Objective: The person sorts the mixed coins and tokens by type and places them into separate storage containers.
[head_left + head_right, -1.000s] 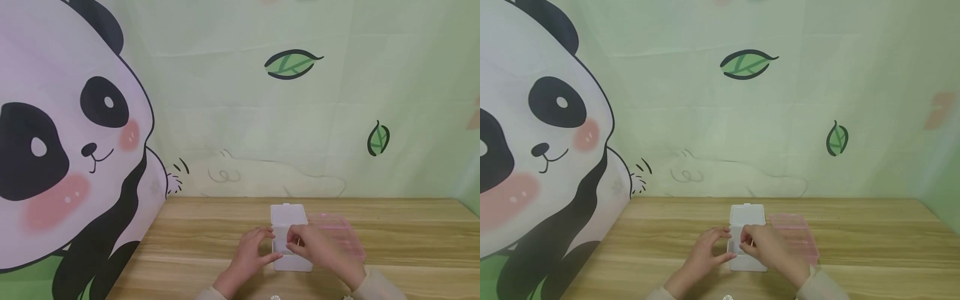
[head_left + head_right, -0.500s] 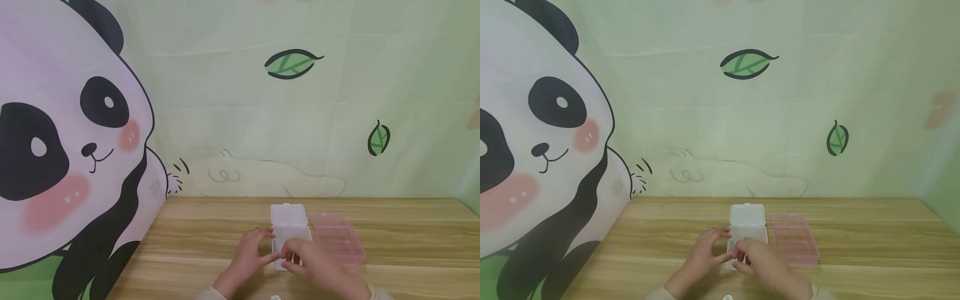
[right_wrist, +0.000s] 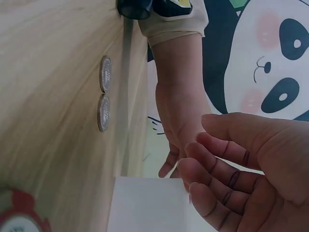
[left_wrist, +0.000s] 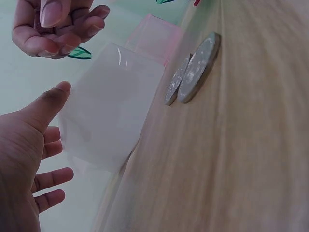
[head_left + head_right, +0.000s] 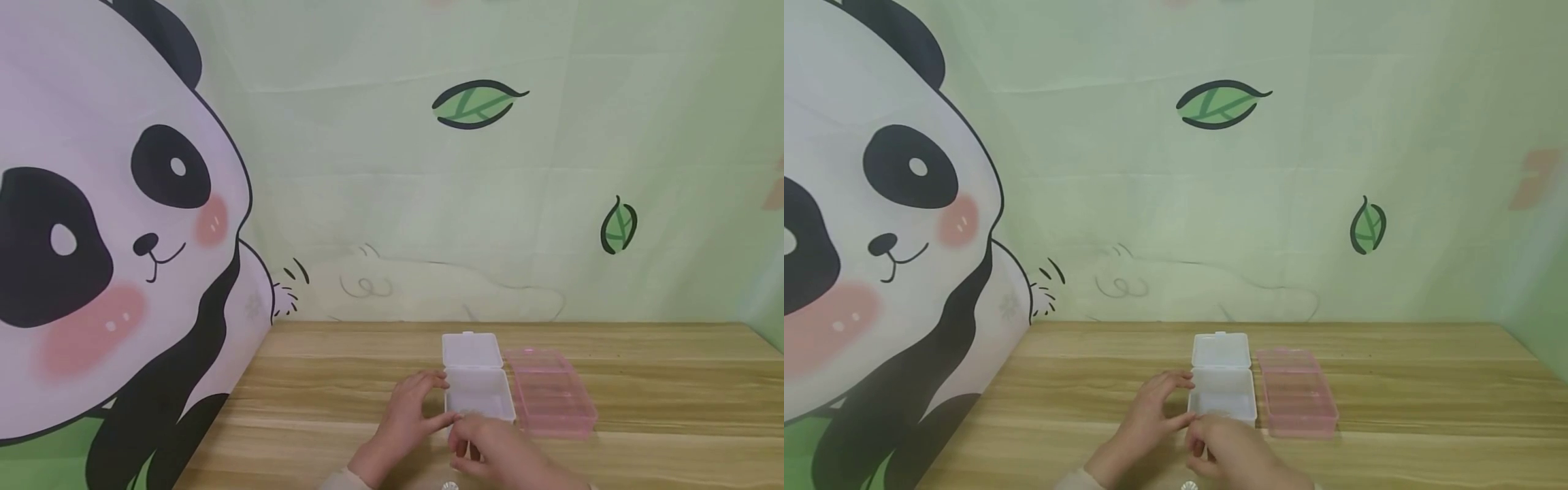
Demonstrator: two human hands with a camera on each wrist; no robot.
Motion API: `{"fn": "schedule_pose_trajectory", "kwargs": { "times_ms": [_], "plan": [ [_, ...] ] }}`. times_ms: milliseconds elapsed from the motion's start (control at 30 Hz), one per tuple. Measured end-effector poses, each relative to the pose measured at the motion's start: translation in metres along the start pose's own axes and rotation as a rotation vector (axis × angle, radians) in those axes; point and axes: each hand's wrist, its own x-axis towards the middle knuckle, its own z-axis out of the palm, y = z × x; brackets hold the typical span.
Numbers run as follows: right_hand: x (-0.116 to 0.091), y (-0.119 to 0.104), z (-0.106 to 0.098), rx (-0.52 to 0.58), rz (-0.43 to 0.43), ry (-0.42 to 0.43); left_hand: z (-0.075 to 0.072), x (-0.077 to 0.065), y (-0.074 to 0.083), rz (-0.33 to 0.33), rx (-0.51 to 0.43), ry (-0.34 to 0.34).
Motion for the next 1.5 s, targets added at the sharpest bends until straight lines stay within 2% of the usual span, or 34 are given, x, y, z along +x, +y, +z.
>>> {"fn": "schedule_pose_trajectory", "kwargs": {
  "times_ms": [167, 300, 700, 933, 1167, 1500],
  "plan": [
    [0.0, 0.003, 0.006, -0.031, -0.016, -0.061, 0.0, 0.0, 0.001, -0.01, 0.006, -0.009],
    [0.0, 0.004, 0.012, -0.048, 0.02, -0.128, 0.0, -0.001, 0.001, -0.017, -0.001, -0.016],
    [0.005, 0.006, 0.027, -0.192, 0.015, -0.215, -0.001, 0.0, 0.0, -0.025, -0.014, -0.024],
    [0.007, 0.009, 0.035, -0.26, 0.01, -0.237, 0.0, -0.001, -0.001, -0.015, -0.02, -0.016],
    [0.009, 0.008, 0.037, -0.273, 0.021, -0.264, 0.0, -0.001, 0.0, -0.013, -0.017, -0.016],
    [0.01, 0.008, 0.04, -0.305, -0.024, -0.232, -0.001, -0.001, 0.001, -0.029, -0.024, -0.039]
  ]
}}
